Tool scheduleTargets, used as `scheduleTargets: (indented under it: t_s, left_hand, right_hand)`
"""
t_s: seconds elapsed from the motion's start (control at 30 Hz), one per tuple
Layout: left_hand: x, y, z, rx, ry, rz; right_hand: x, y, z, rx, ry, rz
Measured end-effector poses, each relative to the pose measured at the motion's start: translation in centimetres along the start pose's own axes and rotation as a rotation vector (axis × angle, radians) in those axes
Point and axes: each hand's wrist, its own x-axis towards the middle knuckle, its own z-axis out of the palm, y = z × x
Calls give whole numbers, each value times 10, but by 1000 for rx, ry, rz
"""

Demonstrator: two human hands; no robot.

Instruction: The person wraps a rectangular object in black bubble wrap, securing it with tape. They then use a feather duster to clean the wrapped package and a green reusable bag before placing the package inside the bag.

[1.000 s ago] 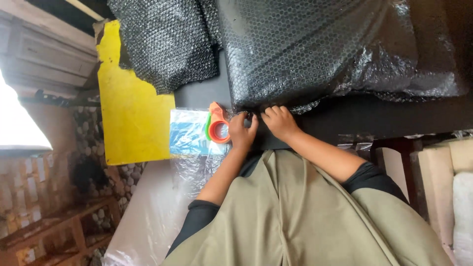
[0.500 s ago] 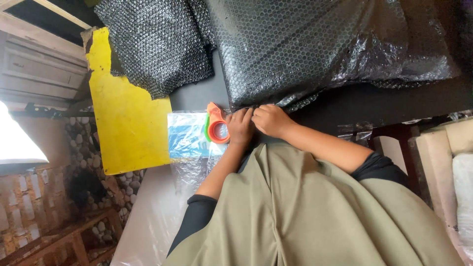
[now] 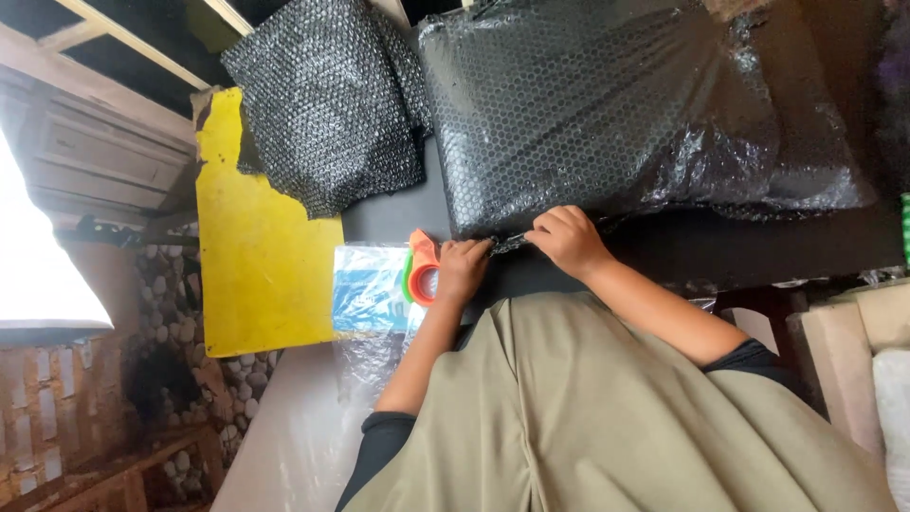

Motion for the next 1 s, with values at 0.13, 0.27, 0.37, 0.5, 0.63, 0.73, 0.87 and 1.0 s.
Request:
scheduleTargets:
  t_s: [0.13,0.27,0.37,0.5,0.63,0.73,0.87,1.0]
  left_hand:
    - [2,13,-11,-81,38,-69]
    - [-11,2,4,-83,164,-175]
    - [-14,-7,6,-40,234,-228]
    - [7,-18,-6,-4,241,-263]
    - [55,14,-47,-152,171,-220]
    - [50,2,-38,-258,25,-227]
    - [39,-8,-31,-305,-40,-294]
    - [39,-10,-32,-371,-65,-322]
  right_hand:
    - [8,10,2,128,-48,97]
    - [11,15,6,280,-143,355]
    - [31,13,-11,363,-280,568]
    - [51,20,-22,430,-509,779]
    - [62,33,-21,416,-620,847]
    - [71,39,-30,438,-682,790]
    - [58,43,-42,873,-448,868]
    - [6,66,-87,1334,88,1135]
